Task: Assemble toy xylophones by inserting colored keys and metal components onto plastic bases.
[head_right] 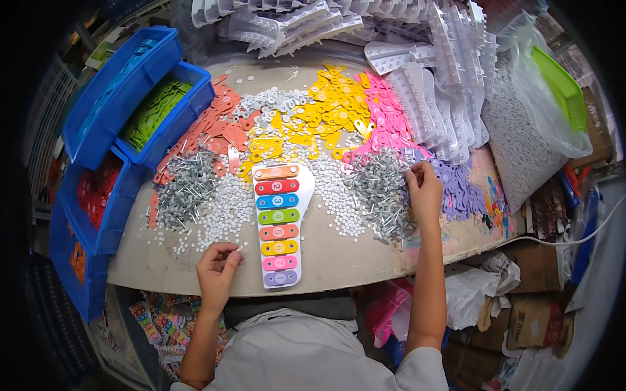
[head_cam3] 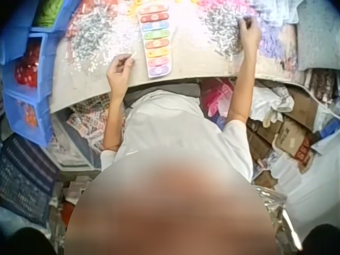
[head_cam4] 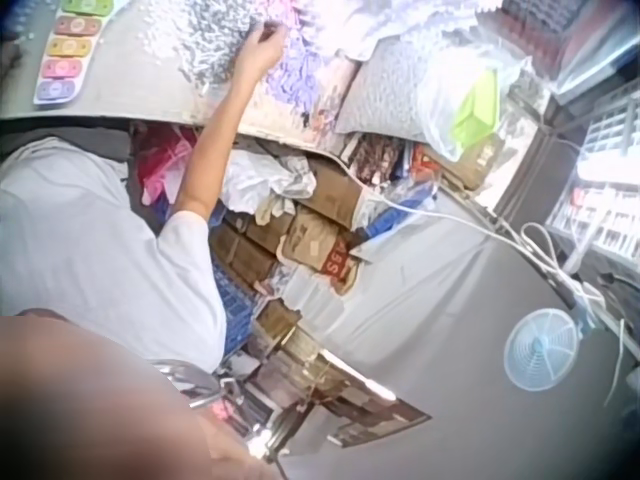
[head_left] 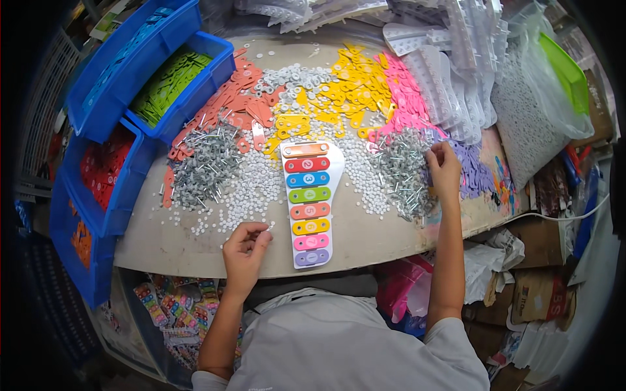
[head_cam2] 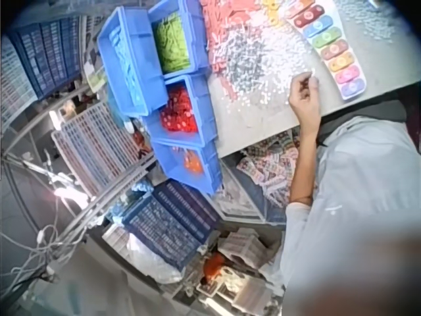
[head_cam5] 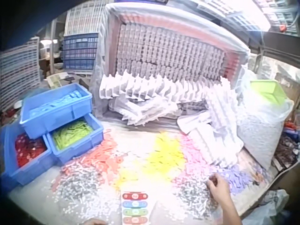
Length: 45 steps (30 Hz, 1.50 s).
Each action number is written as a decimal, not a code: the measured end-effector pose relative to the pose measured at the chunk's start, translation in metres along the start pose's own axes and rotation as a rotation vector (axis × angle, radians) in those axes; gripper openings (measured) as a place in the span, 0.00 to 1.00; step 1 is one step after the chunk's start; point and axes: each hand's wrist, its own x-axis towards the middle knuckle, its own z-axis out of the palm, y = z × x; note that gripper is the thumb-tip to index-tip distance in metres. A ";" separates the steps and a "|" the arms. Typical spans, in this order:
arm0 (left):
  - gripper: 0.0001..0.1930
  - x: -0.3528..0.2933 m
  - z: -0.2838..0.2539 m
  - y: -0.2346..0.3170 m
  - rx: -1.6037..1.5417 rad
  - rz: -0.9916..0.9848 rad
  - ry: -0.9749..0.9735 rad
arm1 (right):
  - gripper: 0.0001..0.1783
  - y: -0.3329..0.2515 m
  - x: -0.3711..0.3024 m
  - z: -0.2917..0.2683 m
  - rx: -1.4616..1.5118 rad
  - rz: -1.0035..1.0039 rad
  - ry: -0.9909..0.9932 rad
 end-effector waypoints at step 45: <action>0.12 0.131 0.034 0.044 -0.106 -0.139 -0.274 | 0.13 -0.146 -0.025 0.076 0.505 0.286 -0.822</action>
